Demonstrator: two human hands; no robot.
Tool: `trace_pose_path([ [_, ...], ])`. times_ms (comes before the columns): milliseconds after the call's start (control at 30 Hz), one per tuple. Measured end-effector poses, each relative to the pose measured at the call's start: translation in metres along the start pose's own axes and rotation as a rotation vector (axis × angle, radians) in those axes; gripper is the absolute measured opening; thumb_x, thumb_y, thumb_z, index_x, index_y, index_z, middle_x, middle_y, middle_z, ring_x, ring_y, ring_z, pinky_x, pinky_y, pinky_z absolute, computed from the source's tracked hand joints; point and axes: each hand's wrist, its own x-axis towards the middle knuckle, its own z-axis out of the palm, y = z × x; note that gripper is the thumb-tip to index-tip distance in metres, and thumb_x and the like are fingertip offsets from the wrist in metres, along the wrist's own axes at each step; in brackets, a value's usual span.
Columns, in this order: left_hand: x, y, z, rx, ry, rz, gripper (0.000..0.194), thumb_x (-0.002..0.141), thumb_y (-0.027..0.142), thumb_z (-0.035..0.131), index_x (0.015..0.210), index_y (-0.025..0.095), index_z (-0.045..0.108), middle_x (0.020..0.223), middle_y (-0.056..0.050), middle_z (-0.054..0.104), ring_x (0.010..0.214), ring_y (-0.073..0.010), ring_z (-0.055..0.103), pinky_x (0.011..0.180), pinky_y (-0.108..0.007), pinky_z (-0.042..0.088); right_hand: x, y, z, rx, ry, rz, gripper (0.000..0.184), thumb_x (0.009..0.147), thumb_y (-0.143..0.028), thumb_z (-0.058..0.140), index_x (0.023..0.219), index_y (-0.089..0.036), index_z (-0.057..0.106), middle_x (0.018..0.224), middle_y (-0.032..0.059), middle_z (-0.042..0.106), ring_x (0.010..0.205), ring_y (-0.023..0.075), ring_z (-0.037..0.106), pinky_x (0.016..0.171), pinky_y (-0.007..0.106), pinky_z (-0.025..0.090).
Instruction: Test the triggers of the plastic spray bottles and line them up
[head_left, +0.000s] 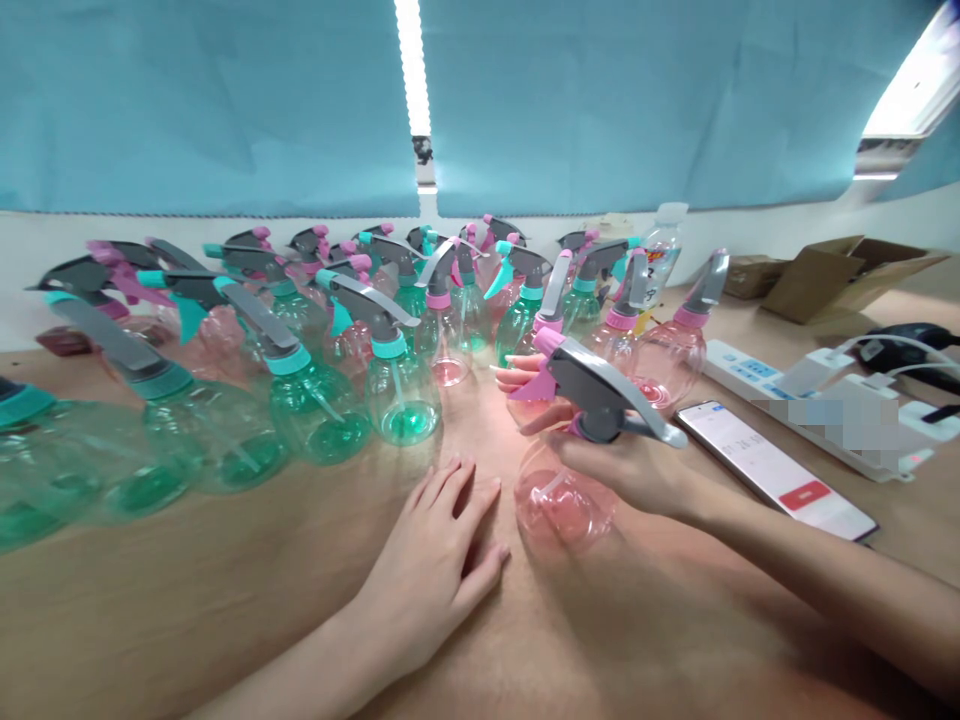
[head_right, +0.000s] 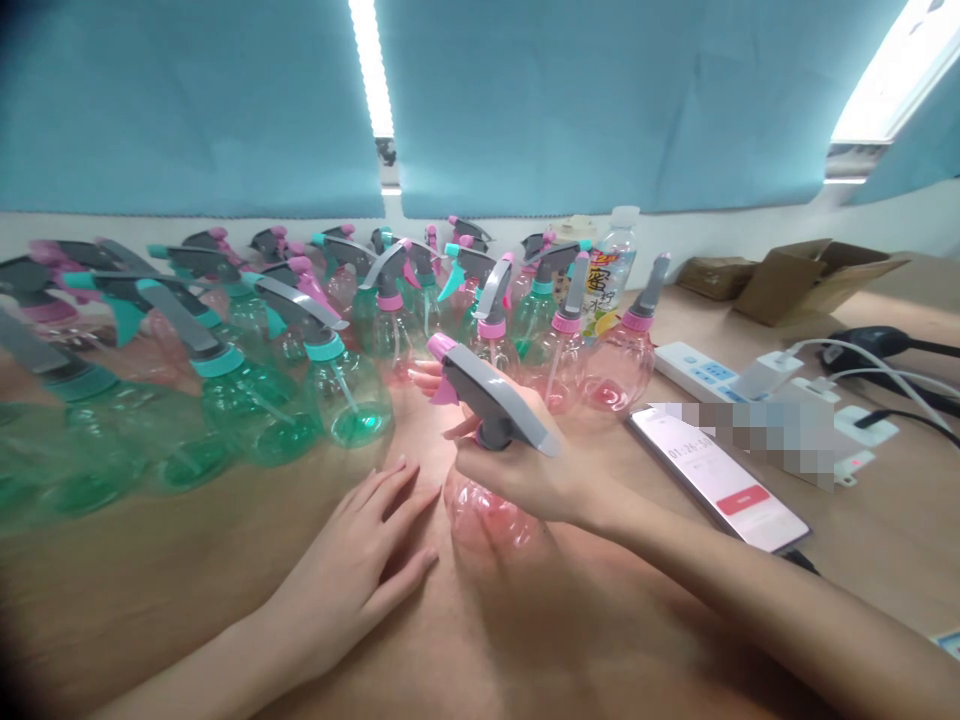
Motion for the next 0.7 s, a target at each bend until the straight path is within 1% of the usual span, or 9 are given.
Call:
trace_pose_path([
  [100, 0.0005, 0.0006, -0.0012, -0.002, -0.017, -0.005, 0.049, 0.093, 0.038, 0.049, 0.139, 0.018, 0.044, 0.143, -0.016, 0.043, 0.134, -0.034, 0.035, 0.105, -0.053, 0.033, 0.0001, -0.0002, -0.0005, -0.014, -0.005, 0.024, 0.055, 0.064, -0.021, 0.052, 0.118, -0.027, 0.06, 0.085, 0.0031, 0.07, 0.07, 0.022, 0.063, 0.06, 0.036, 0.054],
  [167, 0.0007, 0.0009, -0.0017, -0.005, -0.019, -0.004, 0.05, 0.093, 0.038, 0.049, 0.139, 0.018, 0.044, 0.143, -0.016, 0.043, 0.133, -0.0344, 0.035, 0.105, -0.053, 0.033, 0.0006, 0.0, -0.0003, -0.028, -0.006, 0.042, 0.054, 0.064, -0.023, 0.051, 0.116, -0.027, 0.061, 0.084, 0.0035, 0.069, 0.069, 0.0226, 0.062, 0.058, 0.037, 0.053],
  [400, 0.0013, 0.0009, -0.0012, 0.004, -0.018, -0.001, 0.05, 0.094, 0.038, 0.049, 0.139, 0.018, 0.044, 0.143, -0.016, 0.043, 0.134, -0.0339, 0.035, 0.105, -0.053, 0.033, 0.0008, 0.0001, 0.0008, -0.001, -0.012, 0.036, 0.051, 0.065, -0.021, 0.051, 0.115, -0.026, 0.061, 0.077, 0.0018, 0.067, 0.069, 0.0218, 0.062, 0.06, 0.036, 0.052],
  [533, 0.0013, 0.0007, -0.0013, 0.006, -0.013, 0.003, 0.049, 0.094, 0.038, 0.049, 0.138, 0.018, 0.045, 0.143, -0.016, 0.043, 0.134, -0.0341, 0.035, 0.105, -0.053, 0.034, -0.0004, 0.002, 0.0009, 0.0, -0.009, 0.041, 0.048, 0.066, -0.022, 0.052, 0.112, -0.027, 0.061, 0.069, -0.0002, 0.063, 0.066, 0.0205, 0.061, 0.057, 0.033, 0.05],
  [700, 0.0002, 0.0005, -0.0009, -0.004, 0.006, 0.004, 0.047, 0.094, 0.038, 0.049, 0.136, 0.019, 0.046, 0.143, -0.015, 0.044, 0.133, -0.0341, 0.036, 0.104, -0.053, 0.034, -0.0012, 0.0045, 0.0006, 0.001, 0.005, 0.066, 0.039, 0.066, -0.021, 0.051, 0.104, -0.026, 0.061, 0.061, -0.0022, 0.055, 0.066, 0.0202, 0.06, 0.051, 0.03, 0.047],
])
